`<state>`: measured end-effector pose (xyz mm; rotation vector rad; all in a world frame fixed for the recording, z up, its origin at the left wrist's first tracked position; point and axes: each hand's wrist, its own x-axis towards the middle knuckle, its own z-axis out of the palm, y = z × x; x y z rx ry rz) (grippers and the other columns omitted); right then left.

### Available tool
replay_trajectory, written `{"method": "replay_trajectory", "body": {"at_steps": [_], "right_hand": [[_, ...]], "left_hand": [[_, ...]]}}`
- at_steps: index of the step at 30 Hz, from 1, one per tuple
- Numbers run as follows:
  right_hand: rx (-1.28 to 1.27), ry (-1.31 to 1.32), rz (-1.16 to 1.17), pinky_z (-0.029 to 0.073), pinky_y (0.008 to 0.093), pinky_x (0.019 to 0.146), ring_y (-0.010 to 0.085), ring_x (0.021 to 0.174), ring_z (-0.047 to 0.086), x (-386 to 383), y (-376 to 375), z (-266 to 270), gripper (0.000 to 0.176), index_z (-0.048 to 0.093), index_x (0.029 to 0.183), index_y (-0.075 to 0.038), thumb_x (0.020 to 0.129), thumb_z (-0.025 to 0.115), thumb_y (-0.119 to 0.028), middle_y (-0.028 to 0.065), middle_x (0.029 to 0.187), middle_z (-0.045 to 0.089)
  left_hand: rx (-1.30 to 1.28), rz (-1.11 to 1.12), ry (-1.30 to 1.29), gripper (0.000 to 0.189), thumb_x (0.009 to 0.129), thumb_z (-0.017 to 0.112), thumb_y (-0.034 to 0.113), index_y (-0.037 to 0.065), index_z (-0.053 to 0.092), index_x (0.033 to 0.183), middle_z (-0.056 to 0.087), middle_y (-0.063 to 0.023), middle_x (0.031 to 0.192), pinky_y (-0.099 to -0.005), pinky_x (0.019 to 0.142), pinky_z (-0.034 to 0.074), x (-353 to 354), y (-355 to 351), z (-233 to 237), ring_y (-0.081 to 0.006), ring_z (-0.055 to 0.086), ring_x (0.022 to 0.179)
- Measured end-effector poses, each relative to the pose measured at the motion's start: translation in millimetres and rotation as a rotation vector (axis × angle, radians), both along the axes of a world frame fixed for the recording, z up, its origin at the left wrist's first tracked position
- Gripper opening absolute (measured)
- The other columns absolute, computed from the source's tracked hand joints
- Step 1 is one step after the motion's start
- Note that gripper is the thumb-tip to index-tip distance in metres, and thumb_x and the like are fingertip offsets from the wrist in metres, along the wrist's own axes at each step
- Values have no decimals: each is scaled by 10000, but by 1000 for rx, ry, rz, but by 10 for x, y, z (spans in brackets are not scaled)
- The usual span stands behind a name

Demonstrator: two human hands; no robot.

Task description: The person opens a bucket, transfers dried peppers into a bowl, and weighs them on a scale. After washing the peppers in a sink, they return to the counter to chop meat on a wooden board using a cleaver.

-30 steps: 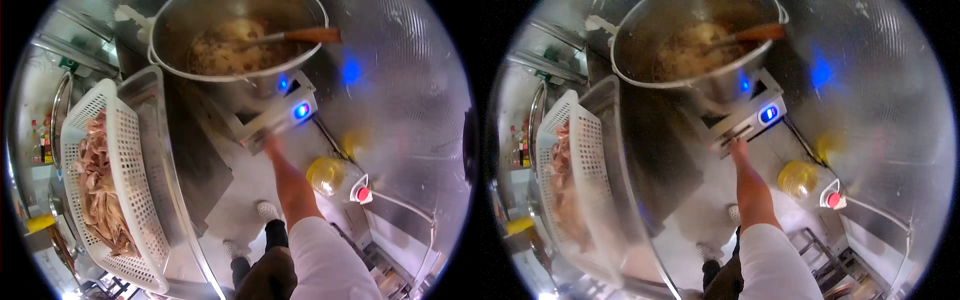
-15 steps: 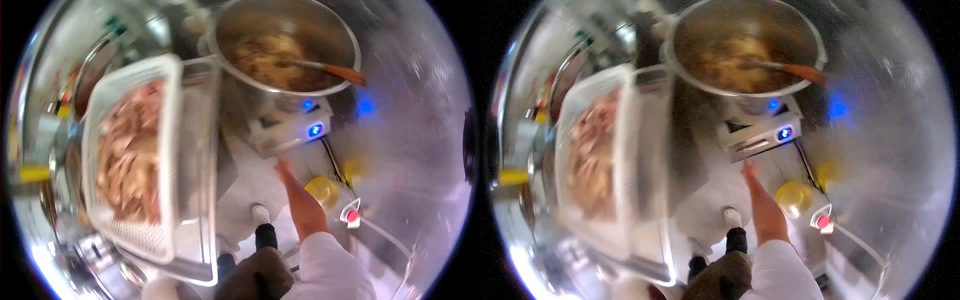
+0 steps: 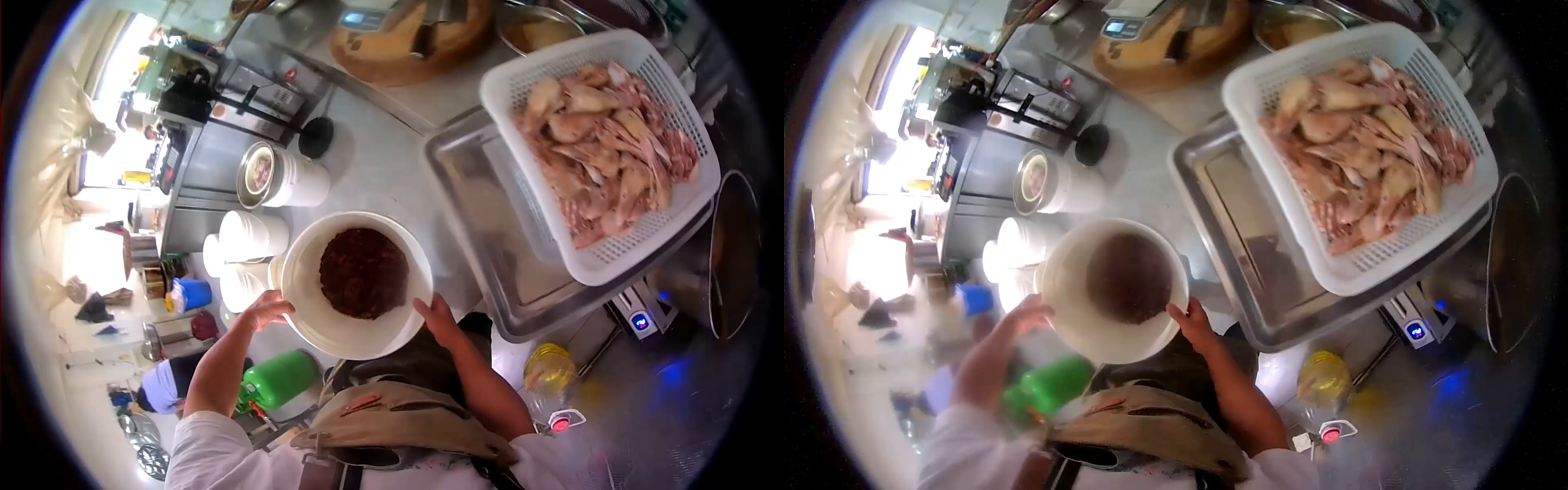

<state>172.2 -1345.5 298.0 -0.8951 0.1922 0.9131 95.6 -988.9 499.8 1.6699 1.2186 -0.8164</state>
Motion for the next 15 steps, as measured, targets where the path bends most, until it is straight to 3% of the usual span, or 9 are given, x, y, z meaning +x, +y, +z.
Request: {"method": "replay_trajectory", "body": {"at_steps": [1, 3, 5, 7, 8, 9, 10, 13, 15], "right_hand": [[-144, -86, 40, 417, 317, 866, 171, 1019, 516, 30, 116, 64, 445, 453, 1229, 3, 870, 601, -213, 77, 1097, 567], [-154, 72, 39, 415, 312, 855, 183, 983, 529, 37, 321, 10, 385, 504, 1164, 5, 817, 609, -123, 83, 1085, 568], [-252, -292, 123, 433, 314, 819, 194, 937, 550, 133, 463, 88, 353, 538, 1101, 12, 761, 588, -69, 86, 1045, 585], [-318, -303, 175, 442, 312, 792, 196, 898, 556, 247, 714, 79, 378, 547, 1087, 14, 714, 560, -47, 85, 1007, 590], [-342, -132, 181, 443, 309, 784, 191, 883, 552, 309, 916, 6, 416, 540, 1105, 12, 695, 541, -52, 83, 989, 588], [-364, 41, 192, 443, 306, 775, 187, 868, 547, 355, 1142, -89, 453, 532, 1123, 10, 675, 522, -57, 80, 972, 585], [-336, 61, 77, 450, 307, 745, 189, 842, 551, 361, 1377, -267, 432, 543, 1088, 16, 663, 537, -65, 75, 933, 583], [-352, 116, 117, 451, 320, 764, 202, 876, 563, 634, 2004, -469, 417, 535, 1078, 45, 672, 514, -47, 82, 963, 579], [-474, 55, 101, 451, 321, 765, 206, 885, 563, 668, 2408, -1245, 433, 518, 1109, 37, 681, 505, -33, 84, 986, 575]], "left_hand": [[-18, -28, -17, 470, 705, 676, 213, 34, 542, 1118, 594, -107, 1060, -346, 825, 489, 55, 69, -5, -221, 596, 963], [-61, -94, -55, 484, 705, 679, 220, 21, 546, 1126, 604, -109, 1043, -339, 827, 489, 79, 291, -88, -211, 592, 964], [-103, -173, -104, 492, 702, 683, 227, 10, 555, 1125, 615, -114, 1023, -329, 825, 489, 130, 595, -233, -206, 592, 962], [-33, -264, -36, 513, 707, 681, 248, 16, 567, 1150, 630, -126, 1018, -334, 817, 491, 209, 971, -453, -206, 601, 941], [-40, -270, -63, 521, 713, 676, 250, 17, 563, 1165, 631, -132, 1024, -339, 812, 493, 244, 1162, -519, -213, 605, 929], [-41, -267, -86, 528, 719, 672, 251, 19, 558, 1180, 631, -138, 1031, -343, 808, 494, 191, 1404, -576, -220, 609, 918], [186, -386, -130, 517, 730, 650, 195, 26, 549, 1209, 621, -183, 1059, -354, 804, 489, -20, 1764, -902, -241, 604, 928], [118, -106, -245, 551, 727, 597, 92, 25, 496, 1265, 584, -248, 1090, -366, 819, 473, -89, 2365, -1118, -304, 590, 970], [288, -188, -320, 644, 711, 562, 45, 42, 399, 1334, 565, -263, 1085, -389, 808, 471, 24, 2502, -1130, -344, 577, 967]]}}
